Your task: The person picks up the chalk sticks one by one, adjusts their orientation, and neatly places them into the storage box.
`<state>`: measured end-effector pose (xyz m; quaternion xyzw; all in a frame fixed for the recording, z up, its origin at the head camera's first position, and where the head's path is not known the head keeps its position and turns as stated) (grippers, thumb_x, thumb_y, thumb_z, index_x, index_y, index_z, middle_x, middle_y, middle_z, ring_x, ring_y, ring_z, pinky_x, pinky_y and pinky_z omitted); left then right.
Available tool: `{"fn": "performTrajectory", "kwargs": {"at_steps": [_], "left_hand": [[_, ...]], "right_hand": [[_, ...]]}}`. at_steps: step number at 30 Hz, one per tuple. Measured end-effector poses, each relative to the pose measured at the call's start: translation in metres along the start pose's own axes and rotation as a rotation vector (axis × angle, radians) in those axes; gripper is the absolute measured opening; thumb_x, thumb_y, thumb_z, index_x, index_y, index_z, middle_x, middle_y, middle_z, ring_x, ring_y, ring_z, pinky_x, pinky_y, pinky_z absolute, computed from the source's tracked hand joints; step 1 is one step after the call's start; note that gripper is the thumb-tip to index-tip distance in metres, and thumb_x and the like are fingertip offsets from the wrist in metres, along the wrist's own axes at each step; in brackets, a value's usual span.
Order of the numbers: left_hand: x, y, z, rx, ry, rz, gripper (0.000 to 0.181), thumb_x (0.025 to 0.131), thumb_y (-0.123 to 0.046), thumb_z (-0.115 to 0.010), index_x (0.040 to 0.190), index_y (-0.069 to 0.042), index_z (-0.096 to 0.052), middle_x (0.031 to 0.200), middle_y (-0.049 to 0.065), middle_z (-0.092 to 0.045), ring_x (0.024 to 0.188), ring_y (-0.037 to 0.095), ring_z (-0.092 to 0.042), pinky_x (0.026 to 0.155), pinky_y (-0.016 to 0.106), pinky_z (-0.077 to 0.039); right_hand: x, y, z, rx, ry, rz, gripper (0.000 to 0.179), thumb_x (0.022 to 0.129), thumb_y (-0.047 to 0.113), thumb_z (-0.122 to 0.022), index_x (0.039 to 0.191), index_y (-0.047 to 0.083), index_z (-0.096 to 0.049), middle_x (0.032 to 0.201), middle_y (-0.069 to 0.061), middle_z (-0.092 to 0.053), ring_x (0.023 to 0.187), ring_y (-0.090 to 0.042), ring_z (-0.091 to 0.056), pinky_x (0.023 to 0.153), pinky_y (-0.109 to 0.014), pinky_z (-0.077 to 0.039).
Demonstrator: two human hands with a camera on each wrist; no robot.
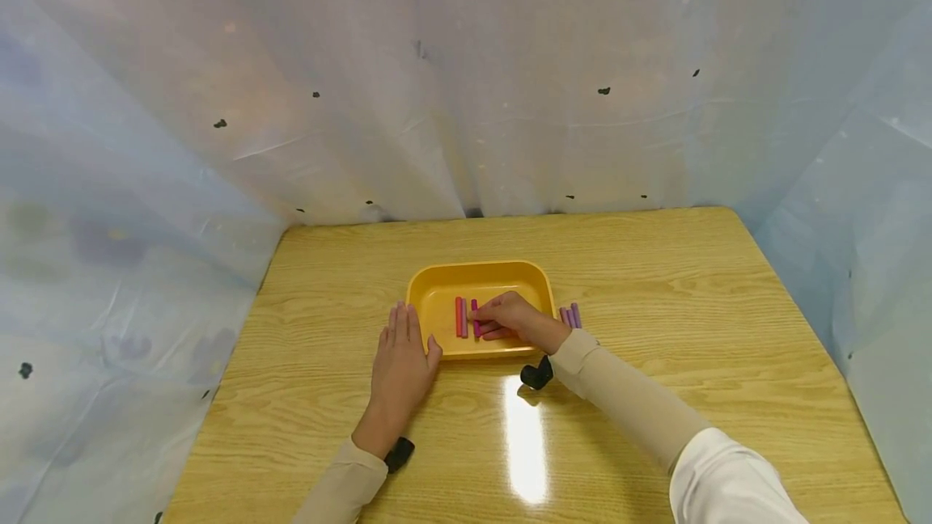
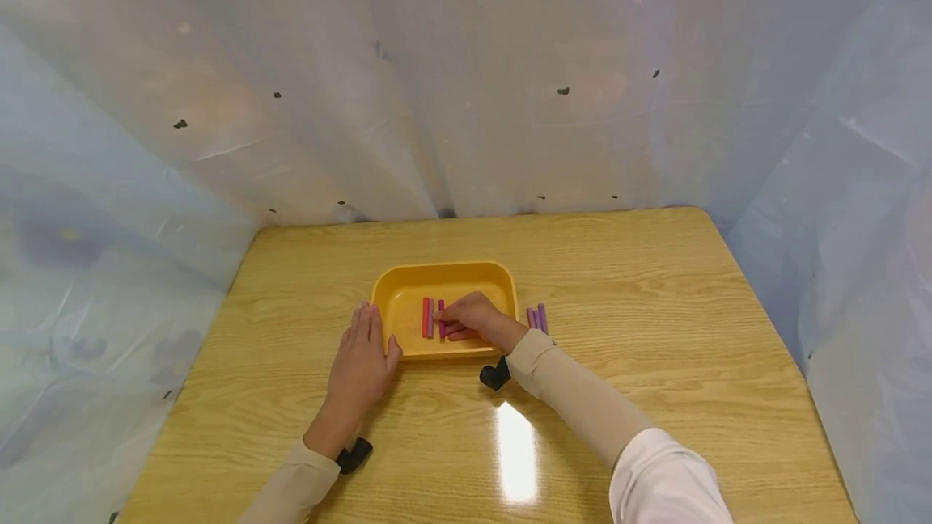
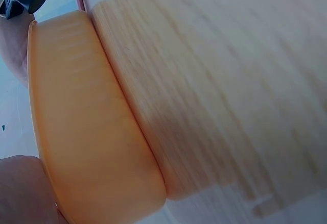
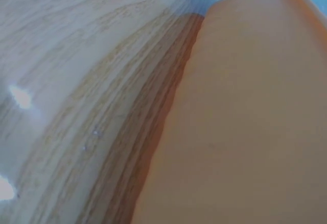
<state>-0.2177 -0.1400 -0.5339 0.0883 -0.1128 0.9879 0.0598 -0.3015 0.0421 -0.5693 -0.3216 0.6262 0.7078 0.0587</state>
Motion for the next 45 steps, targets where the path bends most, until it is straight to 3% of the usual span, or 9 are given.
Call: {"fn": "performTrajectory", "kwargs": {"at_steps": [12, 18, 33, 40, 45], "left_hand": [[0.0014, -0.0019, 0.0036, -0.017, -0.019, -0.002, 0.065, 0.094, -0.031, -0.046, 0.142, 0.009, -0.026, 0.148, 0.025, -0.021, 0.137, 0.035, -0.020, 0.106, 0.049, -0.025], [0.0013, -0.0009, 0.0012, -0.024, 0.000, 0.007, 0.065, 0.095, -0.031, -0.044, 0.143, 0.008, -0.024, 0.149, 0.024, -0.020, 0.138, 0.033, -0.017, 0.107, 0.048, -0.023], [-0.0012, -0.0003, 0.0011, -0.017, -0.016, 0.003, 0.065, 0.095, -0.031, -0.044, 0.143, 0.007, -0.024, 0.149, 0.024, -0.021, 0.137, 0.033, -0.019, 0.106, 0.048, -0.024], [-0.0017, -0.0007, 0.0032, -0.015, -0.013, 0.000, 0.065, 0.095, -0.031, -0.044, 0.143, 0.008, -0.024, 0.148, 0.025, -0.021, 0.137, 0.034, -0.019, 0.107, 0.048, -0.024], [-0.0015, -0.0008, 0.0034, -0.022, -0.011, 0.000, 0.066, 0.094, -0.031, -0.045, 0.143, 0.009, -0.025, 0.148, 0.025, -0.021, 0.137, 0.035, -0.019, 0.106, 0.049, -0.024]], "right_hand": [[-0.0009, 0.0024, -0.0003, 0.005, -0.009, 0.011, 0.023, 0.087, 0.016, -0.066, 0.094, -0.006, -0.067, 0.084, -0.015, -0.069, 0.070, -0.021, -0.067, 0.070, -0.035, -0.054], [-0.0009, 0.0019, -0.0009, -0.016, -0.026, 0.005, 0.020, 0.087, 0.016, -0.066, 0.092, -0.003, -0.068, 0.081, -0.017, -0.069, 0.067, -0.021, -0.067, 0.070, -0.036, -0.054], [-0.0047, 0.0040, -0.0029, -0.016, -0.002, 0.030, 0.022, 0.090, 0.013, -0.061, 0.096, -0.007, -0.066, 0.085, -0.021, -0.068, 0.071, -0.023, -0.068, 0.072, -0.038, -0.053], [-0.0047, 0.0039, -0.0028, 0.007, 0.016, 0.026, 0.022, 0.091, 0.012, -0.059, 0.097, -0.007, -0.067, 0.090, -0.022, -0.068, 0.081, -0.027, -0.068, 0.077, -0.040, -0.052], [-0.0024, 0.0021, -0.0018, 0.054, 0.017, 0.013, 0.023, 0.089, 0.012, -0.061, 0.097, -0.009, -0.066, 0.089, -0.022, -0.067, 0.080, -0.026, -0.068, 0.077, -0.039, -0.052]]}}
Point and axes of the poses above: each hand's wrist, its own x-axis towards the middle knuckle, its own z-axis out of the back of the hand, y = z × x, the point moved 5 cm from there along x, towards the middle knuckle
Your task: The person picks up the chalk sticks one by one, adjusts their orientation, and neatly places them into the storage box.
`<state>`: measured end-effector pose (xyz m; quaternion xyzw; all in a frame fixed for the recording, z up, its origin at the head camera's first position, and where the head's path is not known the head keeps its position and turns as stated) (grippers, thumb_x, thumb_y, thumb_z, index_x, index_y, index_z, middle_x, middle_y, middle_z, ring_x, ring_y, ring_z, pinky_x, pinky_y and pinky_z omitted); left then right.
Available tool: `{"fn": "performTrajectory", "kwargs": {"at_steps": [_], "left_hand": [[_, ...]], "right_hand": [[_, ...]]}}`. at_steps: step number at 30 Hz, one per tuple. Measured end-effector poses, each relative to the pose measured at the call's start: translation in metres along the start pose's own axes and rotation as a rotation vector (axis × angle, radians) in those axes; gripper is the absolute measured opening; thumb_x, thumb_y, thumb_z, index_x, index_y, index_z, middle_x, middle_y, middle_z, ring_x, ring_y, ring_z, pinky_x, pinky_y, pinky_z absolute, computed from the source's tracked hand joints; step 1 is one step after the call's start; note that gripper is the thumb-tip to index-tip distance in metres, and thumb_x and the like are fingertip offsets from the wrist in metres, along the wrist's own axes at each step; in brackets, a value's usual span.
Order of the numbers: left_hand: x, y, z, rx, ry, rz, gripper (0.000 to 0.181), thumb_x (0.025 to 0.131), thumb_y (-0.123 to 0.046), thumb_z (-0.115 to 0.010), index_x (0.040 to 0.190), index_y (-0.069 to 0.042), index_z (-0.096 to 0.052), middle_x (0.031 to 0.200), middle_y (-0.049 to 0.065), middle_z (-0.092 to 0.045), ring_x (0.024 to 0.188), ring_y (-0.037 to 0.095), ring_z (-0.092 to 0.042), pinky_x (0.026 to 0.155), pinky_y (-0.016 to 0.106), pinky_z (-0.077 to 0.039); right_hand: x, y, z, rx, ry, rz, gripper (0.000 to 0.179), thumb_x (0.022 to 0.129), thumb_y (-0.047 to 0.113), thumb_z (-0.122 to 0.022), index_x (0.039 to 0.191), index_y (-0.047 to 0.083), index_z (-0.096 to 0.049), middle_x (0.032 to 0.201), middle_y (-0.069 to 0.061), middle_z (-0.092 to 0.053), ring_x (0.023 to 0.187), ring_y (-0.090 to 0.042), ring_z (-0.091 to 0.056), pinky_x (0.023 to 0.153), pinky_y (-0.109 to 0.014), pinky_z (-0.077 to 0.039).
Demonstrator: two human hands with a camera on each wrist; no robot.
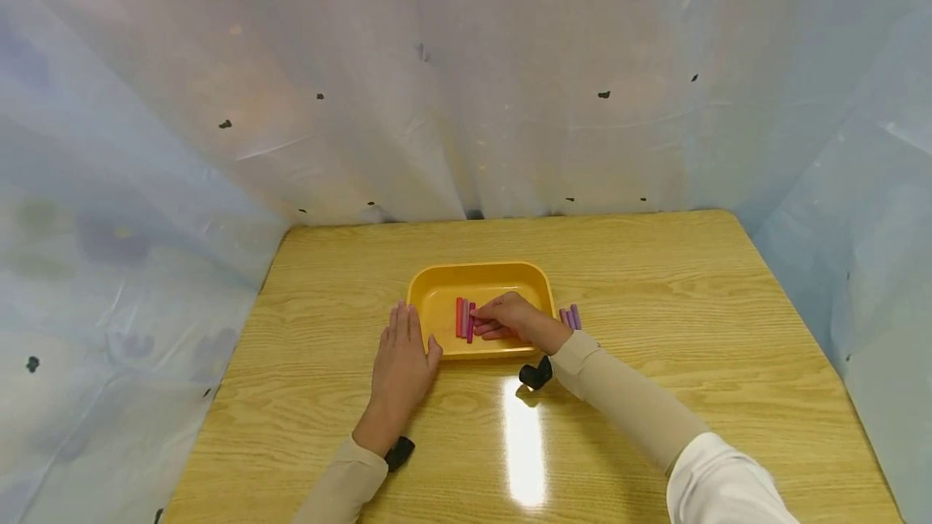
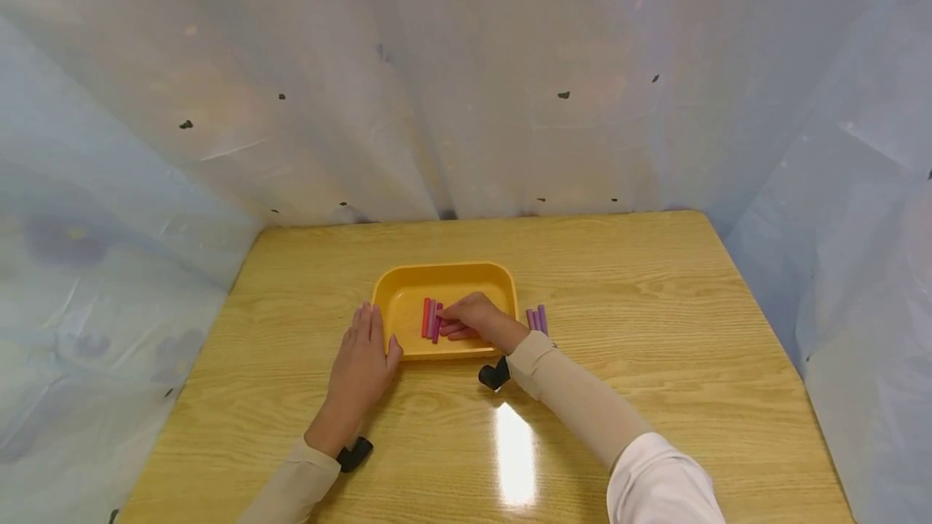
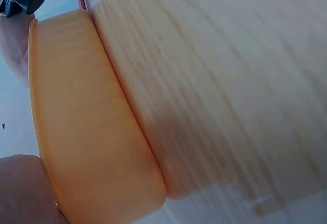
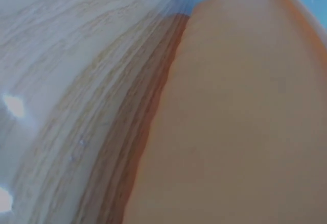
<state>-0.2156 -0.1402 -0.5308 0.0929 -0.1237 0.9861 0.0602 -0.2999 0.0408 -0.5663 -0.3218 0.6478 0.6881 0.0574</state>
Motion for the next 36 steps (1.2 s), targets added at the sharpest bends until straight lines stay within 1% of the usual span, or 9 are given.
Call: {"fn": "performTrajectory", "kwargs": {"at_steps": [5, 9, 13, 16, 19, 22, 26, 32, 36], "left_hand": [[0.001, 0.000, -0.001, -0.009, -0.001, 0.007, 0.065, 0.094, -0.030, -0.046, 0.142, 0.009, -0.026, 0.148, 0.024, -0.022, 0.137, 0.035, -0.020, 0.106, 0.049, -0.024], [0.001, 0.001, -0.002, -0.009, 0.003, 0.008, 0.065, 0.094, -0.030, -0.045, 0.142, 0.009, -0.025, 0.148, 0.024, -0.021, 0.137, 0.035, -0.020, 0.106, 0.049, -0.024], [0.001, 0.001, -0.003, -0.004, 0.006, 0.008, 0.066, 0.094, -0.032, -0.045, 0.142, 0.009, -0.025, 0.149, 0.024, -0.021, 0.137, 0.035, -0.019, 0.106, 0.049, -0.024], [0.001, 0.001, -0.003, 0.000, 0.008, 0.009, 0.066, 0.094, -0.032, -0.044, 0.143, 0.008, -0.025, 0.149, 0.024, -0.021, 0.137, 0.035, -0.019, 0.106, 0.049, -0.024], [0.001, 0.001, -0.002, 0.003, -0.004, 0.002, 0.066, 0.094, -0.032, -0.045, 0.142, 0.009, -0.026, 0.148, 0.025, -0.022, 0.136, 0.036, -0.021, 0.105, 0.049, -0.026], [0.001, 0.000, 0.000, 0.006, -0.019, -0.005, 0.065, 0.094, -0.030, -0.047, 0.141, 0.010, -0.028, 0.147, 0.025, -0.024, 0.135, 0.036, -0.024, 0.105, 0.050, -0.027], [0.000, -0.001, 0.001, 0.005, -0.023, -0.007, 0.065, 0.094, -0.029, -0.047, 0.141, 0.010, -0.028, 0.147, 0.025, -0.024, 0.135, 0.037, -0.024, 0.104, 0.050, -0.027], [-0.001, -0.001, 0.000, 0.007, -0.017, -0.008, 0.065, 0.094, -0.030, -0.046, 0.141, 0.010, -0.027, 0.147, 0.025, -0.023, 0.135, 0.036, -0.023, 0.105, 0.050, -0.027], [-0.002, -0.002, 0.002, 0.012, -0.030, -0.016, 0.065, 0.094, -0.030, -0.046, 0.141, 0.011, -0.028, 0.146, 0.026, -0.025, 0.135, 0.036, -0.024, 0.104, 0.050, -0.028]], "right_hand": [[-0.001, 0.002, 0.003, 0.082, -0.008, 0.006, 0.025, 0.089, 0.011, -0.062, 0.102, -0.010, -0.066, 0.085, -0.019, -0.067, 0.073, -0.022, -0.067, 0.075, -0.036, -0.053], [-0.004, 0.007, 0.003, 0.134, 0.033, 0.029, 0.028, 0.090, 0.011, -0.060, 0.107, -0.011, -0.063, 0.087, -0.017, -0.067, 0.076, -0.023, -0.066, 0.081, -0.039, -0.050], [-0.013, 0.019, 0.004, 0.139, 0.091, 0.100, 0.033, 0.094, 0.011, -0.055, 0.116, -0.013, -0.056, 0.100, -0.020, -0.064, 0.085, -0.023, -0.065, 0.087, -0.041, -0.047], [-0.024, 0.029, 0.010, 0.126, 0.124, 0.142, 0.038, 0.095, 0.013, -0.053, 0.122, -0.014, -0.050, 0.114, -0.024, -0.058, 0.088, -0.020, -0.064, 0.088, -0.038, -0.047], [-0.035, 0.038, 0.021, 0.119, 0.143, 0.170, 0.038, 0.096, 0.015, -0.052, 0.122, -0.012, -0.050, 0.117, -0.024, -0.055, 0.088, -0.017, -0.062, 0.086, -0.034, -0.049], [-0.046, 0.044, 0.036, 0.127, 0.140, 0.187, 0.033, 0.095, 0.016, -0.054, 0.117, -0.008, -0.055, 0.110, -0.019, -0.058, 0.088, -0.018, -0.062, 0.085, -0.032, -0.049], [-0.060, 0.049, 0.057, 0.120, 0.149, 0.222, 0.032, 0.094, 0.018, -0.055, 0.115, -0.006, -0.055, 0.106, -0.015, -0.060, 0.091, -0.019, -0.062, 0.085, -0.033, -0.049], [-0.083, 0.051, 0.087, 0.093, 0.158, 0.263, 0.046, 0.095, 0.017, -0.053, 0.130, -0.011, -0.043, 0.117, -0.018, -0.054, 0.098, -0.020, -0.060, 0.088, -0.033, -0.048], [-0.093, 0.047, 0.107, 0.088, 0.117, 0.257, 0.050, 0.095, 0.017, -0.053, 0.133, -0.012, -0.038, 0.120, -0.018, -0.052, 0.102, -0.022, -0.059, 0.090, -0.035, -0.046]]}}
Point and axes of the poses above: each hand's wrist, its own x-axis towards the middle knuckle, its own z-axis out of the back of the hand, y = z × x, the point moved 5 cm from there along x, towards the middle knuckle
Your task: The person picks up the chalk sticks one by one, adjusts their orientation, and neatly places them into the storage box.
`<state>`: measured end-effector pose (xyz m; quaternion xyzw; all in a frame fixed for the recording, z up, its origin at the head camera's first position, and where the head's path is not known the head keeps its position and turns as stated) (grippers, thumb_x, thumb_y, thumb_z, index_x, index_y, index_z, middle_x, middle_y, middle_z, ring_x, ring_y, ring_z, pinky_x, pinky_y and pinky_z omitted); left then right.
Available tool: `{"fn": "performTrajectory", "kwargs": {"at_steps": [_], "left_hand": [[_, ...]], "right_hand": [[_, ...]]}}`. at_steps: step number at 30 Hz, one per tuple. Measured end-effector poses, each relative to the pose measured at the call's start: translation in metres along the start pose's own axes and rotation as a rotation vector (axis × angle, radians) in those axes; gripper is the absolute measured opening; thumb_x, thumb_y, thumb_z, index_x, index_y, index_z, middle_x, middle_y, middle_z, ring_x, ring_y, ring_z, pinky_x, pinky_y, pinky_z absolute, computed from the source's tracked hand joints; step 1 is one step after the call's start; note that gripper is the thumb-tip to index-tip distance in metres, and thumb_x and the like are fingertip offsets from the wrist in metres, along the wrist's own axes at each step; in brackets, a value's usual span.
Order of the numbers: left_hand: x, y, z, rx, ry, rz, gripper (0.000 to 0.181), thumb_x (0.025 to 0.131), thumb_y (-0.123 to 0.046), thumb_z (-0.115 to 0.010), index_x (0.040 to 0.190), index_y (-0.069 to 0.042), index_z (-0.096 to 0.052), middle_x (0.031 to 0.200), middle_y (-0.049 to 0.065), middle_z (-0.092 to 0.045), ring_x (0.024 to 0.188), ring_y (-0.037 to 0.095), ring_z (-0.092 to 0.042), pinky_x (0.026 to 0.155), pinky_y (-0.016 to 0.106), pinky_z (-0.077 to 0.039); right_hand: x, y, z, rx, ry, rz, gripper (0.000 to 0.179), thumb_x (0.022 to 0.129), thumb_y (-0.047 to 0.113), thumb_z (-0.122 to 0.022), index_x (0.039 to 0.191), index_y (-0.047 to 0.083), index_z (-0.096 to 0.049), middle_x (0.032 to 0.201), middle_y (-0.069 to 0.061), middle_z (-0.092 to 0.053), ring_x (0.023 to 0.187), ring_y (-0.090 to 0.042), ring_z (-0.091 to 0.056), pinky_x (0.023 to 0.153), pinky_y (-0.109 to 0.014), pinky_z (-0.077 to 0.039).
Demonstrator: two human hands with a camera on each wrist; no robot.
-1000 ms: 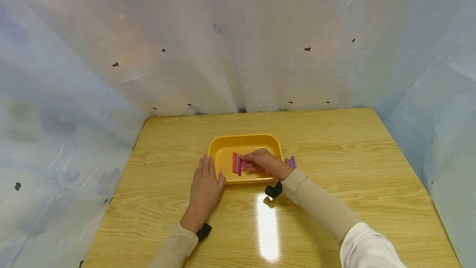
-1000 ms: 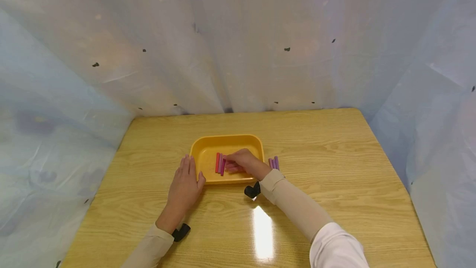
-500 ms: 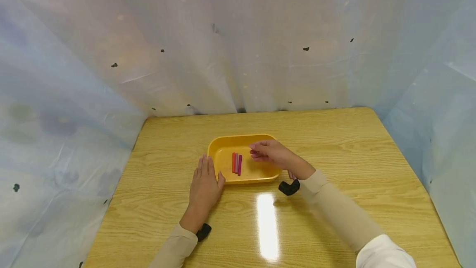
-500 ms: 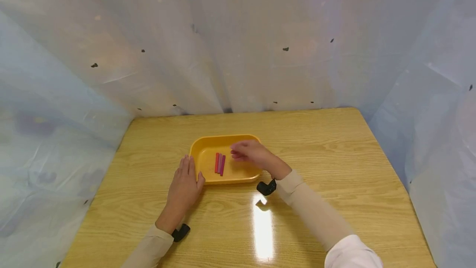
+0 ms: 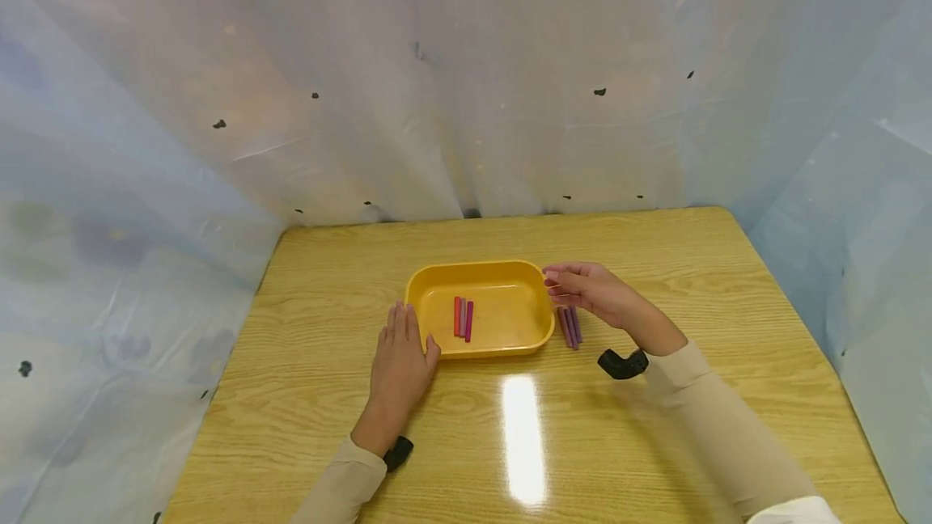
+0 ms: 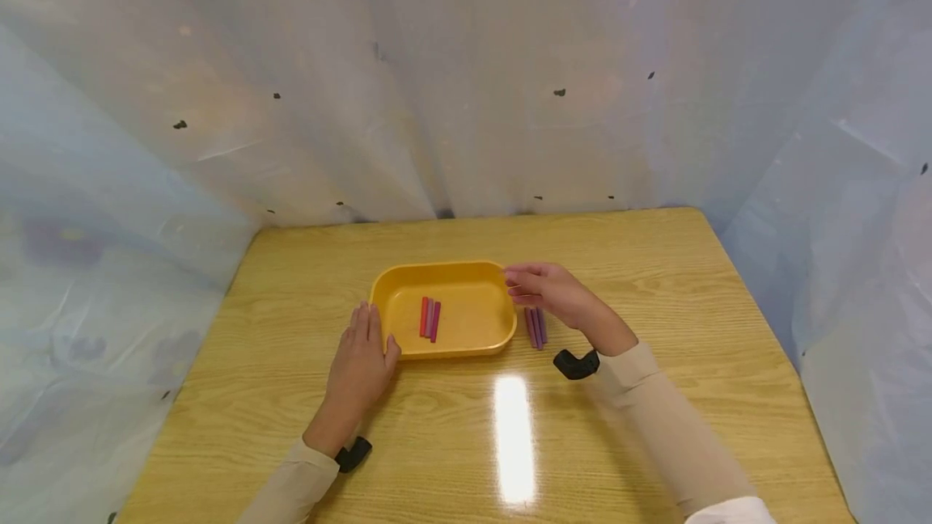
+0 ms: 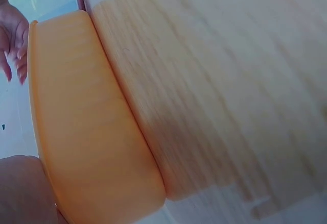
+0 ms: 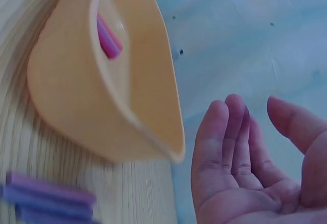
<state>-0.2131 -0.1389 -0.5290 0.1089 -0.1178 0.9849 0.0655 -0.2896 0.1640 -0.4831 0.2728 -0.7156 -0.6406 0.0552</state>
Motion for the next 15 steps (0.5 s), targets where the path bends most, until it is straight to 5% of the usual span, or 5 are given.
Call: {"fn": "performTrajectory", "kwargs": {"at_steps": [8, 15], "left_hand": [[-0.001, 0.000, 0.002, 0.009, -0.017, -0.012, 0.064, 0.093, -0.030, -0.047, 0.139, 0.012, -0.030, 0.145, 0.027, -0.027, 0.134, 0.038, -0.026, 0.102, 0.051, -0.030], [-0.001, 0.000, 0.001, 0.001, -0.003, 0.002, 0.065, 0.093, -0.031, -0.047, 0.140, 0.011, -0.029, 0.146, 0.026, -0.027, 0.134, 0.037, -0.025, 0.103, 0.051, -0.029]], "right_hand": [[-0.016, -0.004, 0.032, -0.060, -0.100, -0.004, 0.049, 0.096, 0.017, -0.051, 0.134, -0.012, -0.038, 0.111, -0.006, -0.057, 0.097, -0.015, -0.061, 0.090, -0.034, -0.045], [-0.023, -0.015, 0.046, -0.151, -0.125, -0.051, 0.053, 0.098, 0.019, -0.047, 0.137, -0.013, -0.031, 0.124, -0.019, -0.048, 0.100, -0.013, -0.060, 0.094, -0.034, -0.043]]}}
Point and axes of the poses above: each hand's wrist, its own x-axis towards the middle knuckle, its own z-axis out of the back of the hand, y = z × x, the point moved 5 cm from there along x, towards the middle knuckle
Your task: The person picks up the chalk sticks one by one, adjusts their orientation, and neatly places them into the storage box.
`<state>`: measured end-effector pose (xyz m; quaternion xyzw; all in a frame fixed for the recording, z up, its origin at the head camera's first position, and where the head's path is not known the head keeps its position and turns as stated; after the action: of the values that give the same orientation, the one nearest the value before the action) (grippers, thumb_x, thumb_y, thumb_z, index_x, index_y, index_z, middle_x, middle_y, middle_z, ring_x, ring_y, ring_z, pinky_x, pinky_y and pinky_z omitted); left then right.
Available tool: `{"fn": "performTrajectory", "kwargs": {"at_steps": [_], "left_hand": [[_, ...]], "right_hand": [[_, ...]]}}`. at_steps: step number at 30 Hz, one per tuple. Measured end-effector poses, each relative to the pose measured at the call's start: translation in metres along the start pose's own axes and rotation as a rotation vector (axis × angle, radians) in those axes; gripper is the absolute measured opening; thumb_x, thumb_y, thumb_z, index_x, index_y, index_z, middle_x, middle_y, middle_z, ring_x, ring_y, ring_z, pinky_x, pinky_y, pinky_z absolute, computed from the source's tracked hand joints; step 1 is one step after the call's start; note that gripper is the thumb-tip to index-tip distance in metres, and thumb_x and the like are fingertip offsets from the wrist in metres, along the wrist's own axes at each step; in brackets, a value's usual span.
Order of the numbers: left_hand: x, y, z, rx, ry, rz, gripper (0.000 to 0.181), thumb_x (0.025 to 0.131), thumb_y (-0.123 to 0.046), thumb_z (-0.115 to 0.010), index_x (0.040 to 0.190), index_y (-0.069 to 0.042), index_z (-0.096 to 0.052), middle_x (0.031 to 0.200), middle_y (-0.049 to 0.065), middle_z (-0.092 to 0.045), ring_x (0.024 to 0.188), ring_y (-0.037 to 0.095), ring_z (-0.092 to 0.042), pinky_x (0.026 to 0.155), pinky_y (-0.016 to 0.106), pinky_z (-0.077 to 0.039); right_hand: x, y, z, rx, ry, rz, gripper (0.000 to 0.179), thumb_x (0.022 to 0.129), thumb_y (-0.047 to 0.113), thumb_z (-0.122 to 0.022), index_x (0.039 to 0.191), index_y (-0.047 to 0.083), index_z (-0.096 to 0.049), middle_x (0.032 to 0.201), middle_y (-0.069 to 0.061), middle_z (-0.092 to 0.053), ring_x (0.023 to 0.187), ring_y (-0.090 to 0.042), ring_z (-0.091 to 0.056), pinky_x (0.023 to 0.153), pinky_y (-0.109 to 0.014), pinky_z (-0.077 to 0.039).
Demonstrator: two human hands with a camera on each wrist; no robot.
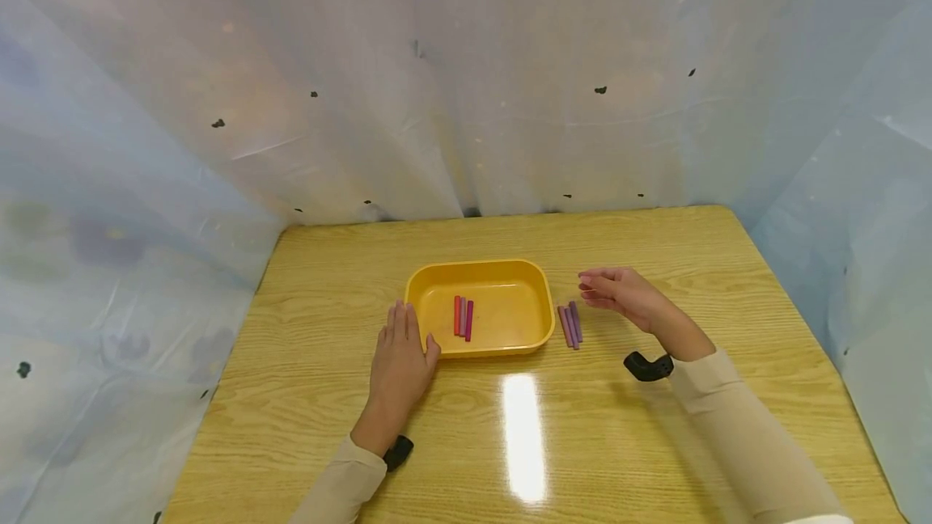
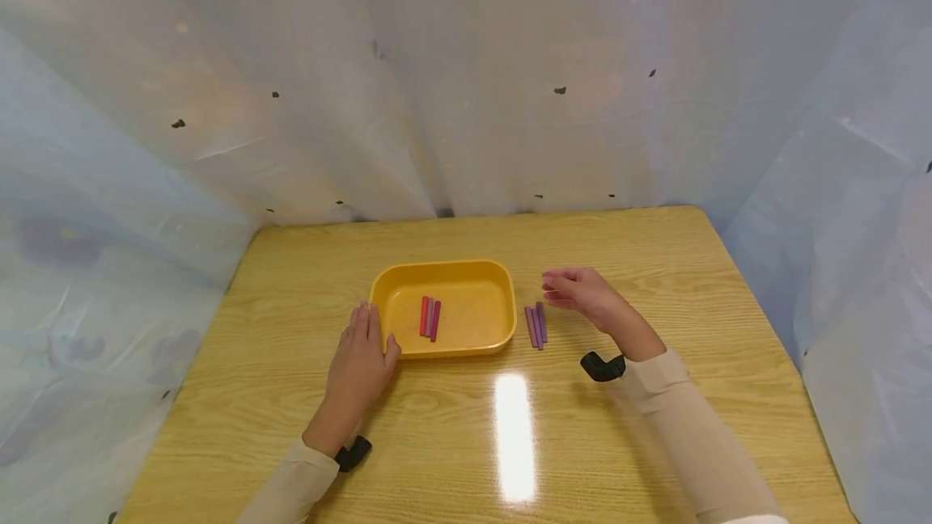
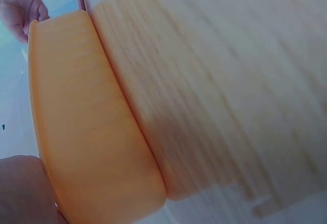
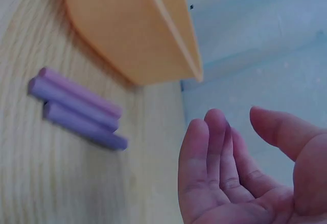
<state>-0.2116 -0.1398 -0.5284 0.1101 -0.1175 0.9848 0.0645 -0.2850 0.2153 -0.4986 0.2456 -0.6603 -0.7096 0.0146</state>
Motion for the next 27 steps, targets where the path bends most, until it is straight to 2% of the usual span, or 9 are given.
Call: {"fn": "performTrajectory", "kwargs": {"at_steps": [4, 8, 13, 20, 27], "left_hand": [[0.000, 0.001, -0.001, -0.004, 0.005, 0.005, 0.065, 0.093, -0.031, -0.047, 0.141, 0.010, -0.029, 0.146, 0.026, -0.026, 0.134, 0.037, -0.025, 0.103, 0.051, -0.028], [0.000, 0.000, -0.001, -0.005, 0.012, 0.011, 0.065, 0.094, -0.030, -0.047, 0.141, 0.010, -0.028, 0.147, 0.025, -0.025, 0.135, 0.036, -0.024, 0.104, 0.050, -0.027], [-0.001, 0.000, 0.000, -0.018, 0.014, 0.013, 0.065, 0.094, -0.030, -0.046, 0.142, 0.009, -0.027, 0.148, 0.025, -0.023, 0.136, 0.036, -0.022, 0.105, 0.050, -0.027], [-0.001, 0.000, 0.000, -0.023, 0.032, 0.009, 0.064, 0.095, -0.033, -0.039, 0.143, 0.009, -0.025, 0.148, 0.025, -0.021, 0.136, 0.035, -0.021, 0.105, 0.050, -0.026], [0.000, 0.001, -0.001, -0.031, 0.032, 0.016, 0.066, 0.094, -0.031, -0.045, 0.142, 0.009, -0.026, 0.148, 0.025, -0.021, 0.136, 0.036, -0.021, 0.105, 0.051, -0.026]], "right_hand": [[0.003, -0.012, 0.005, -0.030, -0.025, -0.032, 0.053, 0.099, 0.020, -0.044, 0.138, -0.013, -0.030, 0.134, -0.030, -0.038, 0.111, -0.024, -0.055, 0.098, -0.040, -0.039], [0.007, -0.024, 0.010, -0.030, -0.058, -0.060, 0.050, 0.100, 0.018, -0.043, 0.138, -0.012, -0.031, 0.136, -0.032, -0.035, 0.117, -0.032, -0.050, 0.099, -0.043, -0.037], [0.010, -0.034, 0.011, -0.072, -0.083, -0.070, 0.047, 0.100, 0.015, -0.042, 0.136, -0.014, -0.033, 0.134, -0.033, -0.039, 0.114, -0.033, -0.052, 0.097, -0.043, -0.040], [0.012, -0.041, 0.005, -0.192, -0.087, -0.057, 0.046, 0.097, 0.013, -0.047, 0.133, -0.014, -0.037, 0.123, -0.031, -0.050, 0.106, -0.032, -0.056, 0.091, -0.043, -0.045], [0.016, -0.044, -0.004, -0.273, -0.079, -0.038, 0.043, 0.094, 0.007, -0.048, 0.130, -0.015, -0.040, 0.115, -0.029, -0.054, 0.100, -0.032, -0.057, 0.088, -0.047, -0.046]]}}
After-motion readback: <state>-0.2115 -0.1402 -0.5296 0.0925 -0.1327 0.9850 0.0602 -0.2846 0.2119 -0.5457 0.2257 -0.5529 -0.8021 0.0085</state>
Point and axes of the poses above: each hand's wrist, its own x-axis towards the middle knuckle, its own z-axis out of the back of the hand, y = z × x, the point moved 5 cm from there along x, towards the middle knuckle
